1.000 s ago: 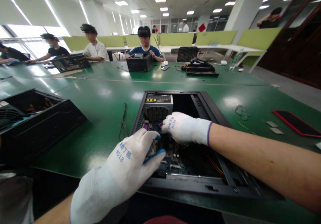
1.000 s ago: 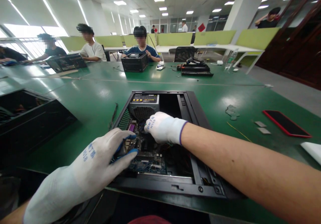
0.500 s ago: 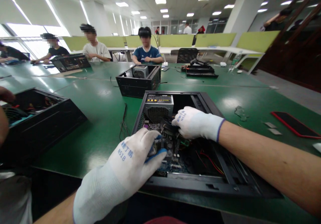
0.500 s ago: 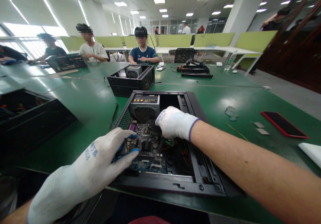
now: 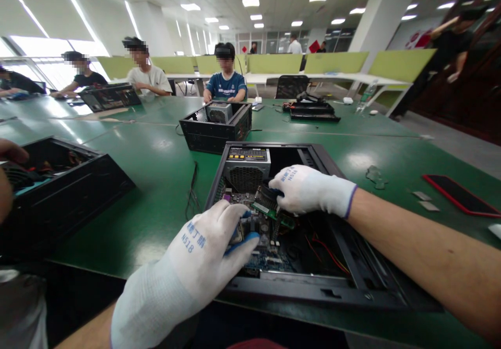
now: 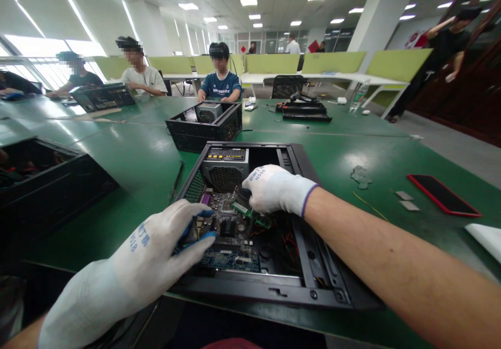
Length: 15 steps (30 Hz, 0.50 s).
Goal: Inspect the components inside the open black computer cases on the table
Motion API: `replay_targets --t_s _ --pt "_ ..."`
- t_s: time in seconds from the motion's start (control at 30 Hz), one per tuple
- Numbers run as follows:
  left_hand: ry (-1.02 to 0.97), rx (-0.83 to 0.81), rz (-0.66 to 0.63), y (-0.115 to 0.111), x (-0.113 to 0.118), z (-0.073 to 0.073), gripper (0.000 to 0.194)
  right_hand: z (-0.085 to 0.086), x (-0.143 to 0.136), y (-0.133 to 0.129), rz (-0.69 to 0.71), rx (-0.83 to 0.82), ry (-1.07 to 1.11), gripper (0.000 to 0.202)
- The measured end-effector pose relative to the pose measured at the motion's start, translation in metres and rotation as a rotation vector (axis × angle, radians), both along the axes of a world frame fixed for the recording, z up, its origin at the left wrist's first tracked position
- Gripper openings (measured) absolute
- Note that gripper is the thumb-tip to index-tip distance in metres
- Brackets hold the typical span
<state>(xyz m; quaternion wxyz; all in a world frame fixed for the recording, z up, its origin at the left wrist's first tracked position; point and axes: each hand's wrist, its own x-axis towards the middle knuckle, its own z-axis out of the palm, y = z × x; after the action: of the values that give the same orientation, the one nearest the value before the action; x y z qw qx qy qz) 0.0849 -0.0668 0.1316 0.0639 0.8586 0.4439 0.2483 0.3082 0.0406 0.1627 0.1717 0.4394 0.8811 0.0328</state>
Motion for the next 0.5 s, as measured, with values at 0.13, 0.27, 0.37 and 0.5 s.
replay_targets --t_s 0.13,0.27,0.37,0.5 --pt "-0.002 -0.004 -0.002 -0.001 -0.001 0.0 0.033 0.003 -0.003 -0.002 -0.029 0.023 0.023 0.029" --pt "-0.014 0.005 -0.006 0.0 -0.002 -0.001 0.033 0.004 -0.002 0.0 -0.065 0.048 0.051 0.029" --pt "-0.018 0.013 -0.007 0.0 0.0 -0.001 0.035 0.002 0.001 0.005 -0.078 0.104 -0.004 0.028" --pt "-0.012 0.041 -0.006 0.0 0.0 -0.001 0.034 -0.003 0.001 0.016 -0.115 0.157 -0.109 0.027"
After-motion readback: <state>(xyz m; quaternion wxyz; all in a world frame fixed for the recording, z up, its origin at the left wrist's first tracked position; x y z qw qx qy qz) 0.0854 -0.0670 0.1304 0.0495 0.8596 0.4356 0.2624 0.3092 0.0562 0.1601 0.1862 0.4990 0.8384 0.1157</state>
